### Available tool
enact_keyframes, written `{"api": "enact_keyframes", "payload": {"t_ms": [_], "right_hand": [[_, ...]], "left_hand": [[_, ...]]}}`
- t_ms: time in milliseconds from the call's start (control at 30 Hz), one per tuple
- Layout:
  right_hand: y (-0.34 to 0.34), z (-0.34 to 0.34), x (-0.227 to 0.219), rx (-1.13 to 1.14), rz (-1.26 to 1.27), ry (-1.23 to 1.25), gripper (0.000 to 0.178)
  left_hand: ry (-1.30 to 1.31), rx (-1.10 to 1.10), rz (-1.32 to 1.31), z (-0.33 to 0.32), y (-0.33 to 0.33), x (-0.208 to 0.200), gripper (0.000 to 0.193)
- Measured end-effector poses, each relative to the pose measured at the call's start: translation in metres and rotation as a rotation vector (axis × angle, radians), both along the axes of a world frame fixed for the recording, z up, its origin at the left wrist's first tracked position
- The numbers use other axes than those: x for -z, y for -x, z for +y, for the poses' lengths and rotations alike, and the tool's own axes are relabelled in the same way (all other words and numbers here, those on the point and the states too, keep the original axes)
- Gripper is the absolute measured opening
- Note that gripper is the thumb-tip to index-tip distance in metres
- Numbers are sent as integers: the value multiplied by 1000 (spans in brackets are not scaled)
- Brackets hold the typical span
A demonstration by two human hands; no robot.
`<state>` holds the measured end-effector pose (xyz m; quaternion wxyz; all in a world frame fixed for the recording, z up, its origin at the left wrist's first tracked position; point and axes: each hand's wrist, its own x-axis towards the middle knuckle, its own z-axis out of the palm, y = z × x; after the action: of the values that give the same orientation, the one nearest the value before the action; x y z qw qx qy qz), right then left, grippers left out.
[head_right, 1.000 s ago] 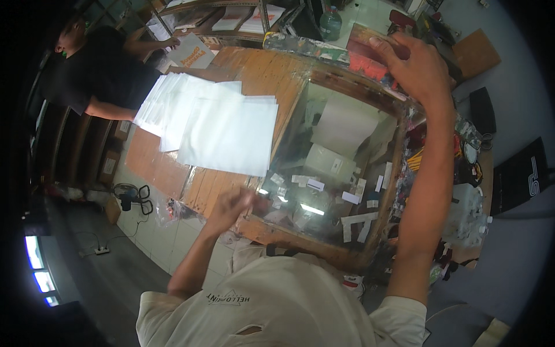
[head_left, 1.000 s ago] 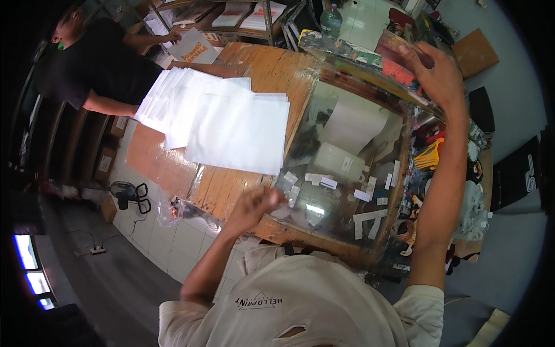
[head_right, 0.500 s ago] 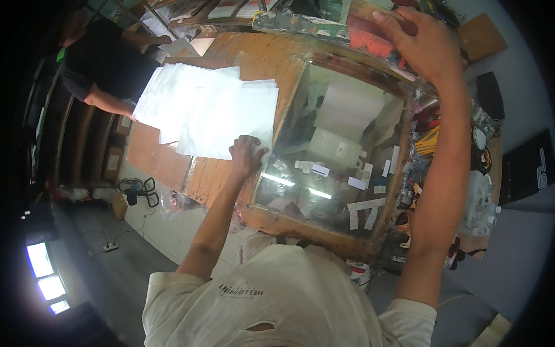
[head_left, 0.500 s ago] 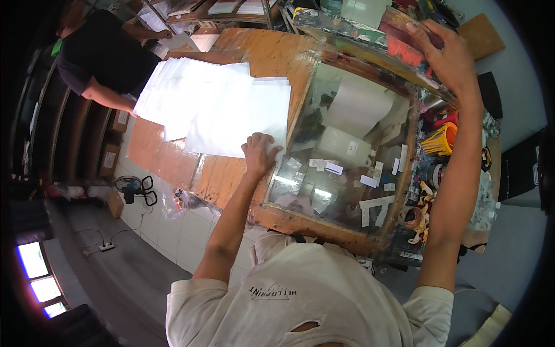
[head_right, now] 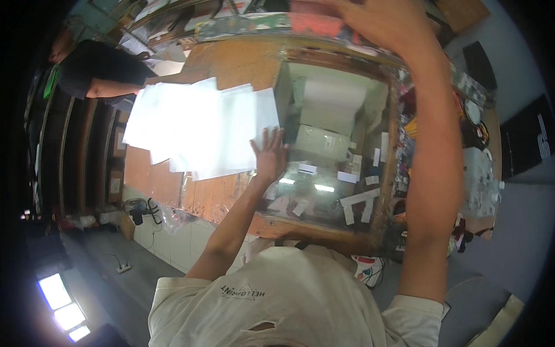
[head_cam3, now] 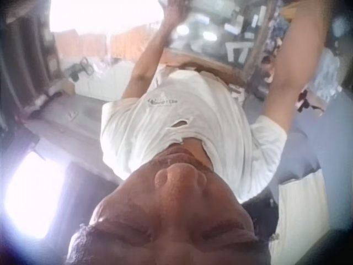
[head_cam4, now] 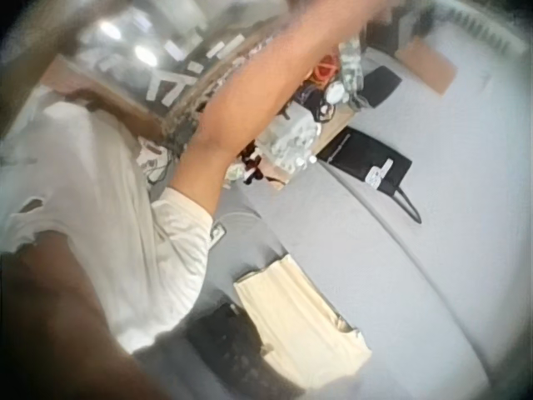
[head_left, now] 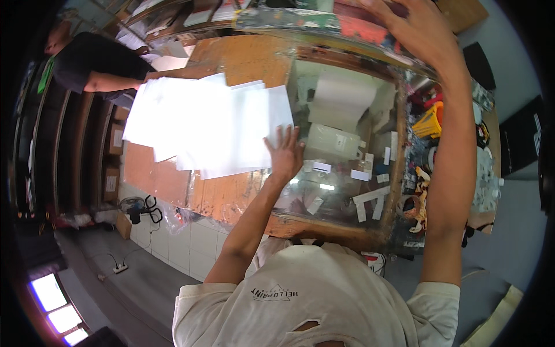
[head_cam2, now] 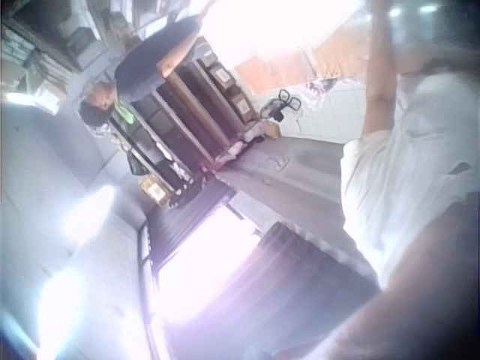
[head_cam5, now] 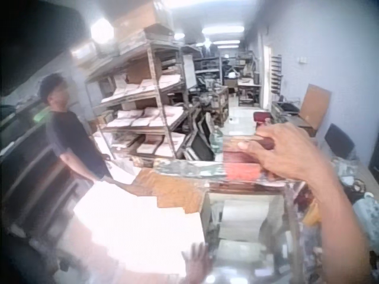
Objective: The person performs screen printing by placing sheets on a glass surface, lowering a screen frame, and using a squeegee to apply orange ink.
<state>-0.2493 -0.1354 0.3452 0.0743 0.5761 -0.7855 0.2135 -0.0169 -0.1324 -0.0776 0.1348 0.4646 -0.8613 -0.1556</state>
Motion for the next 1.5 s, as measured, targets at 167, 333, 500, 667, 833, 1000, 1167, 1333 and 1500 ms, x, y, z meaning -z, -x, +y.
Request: {"api": "enact_keyframes", "payload": {"t_ms": [167, 333, 500, 667, 833, 1000, 1167, 1333, 1500], "right_hand": [[26, -2, -6, -55, -165, -163, 52], [46, -2, 7, -189, -182, -94, 49], [43, 4, 5, -228, -146, -36, 48], [36, -3, 1, -115, -187, -138, 47], [43, -7, 11, -210, -89, -62, 48], [52, -2, 0, -298, -219, -196, 48], [61, -5, 5, -341, -108, -88, 49], [55, 6, 2, -279, -113, -19, 52], [61, 7, 0, -335, -70, -72, 58]], "left_hand": [[104, 199, 83, 17, 84, 14, 61], [-57, 131, 254, 17, 58, 0, 61], [133, -272, -170, 6, -15, -7, 58], [47, 33, -69, 6, 29, 0, 62], [80, 249, 5, 20, 109, 4, 64], [58, 385, -11, 45, 156, 2, 64], [-25, 326, 69, 69, 156, -12, 64], [17, 293, -151, 103, 106, -21, 66], [7, 411, -41, 111, 99, -11, 66]]}}
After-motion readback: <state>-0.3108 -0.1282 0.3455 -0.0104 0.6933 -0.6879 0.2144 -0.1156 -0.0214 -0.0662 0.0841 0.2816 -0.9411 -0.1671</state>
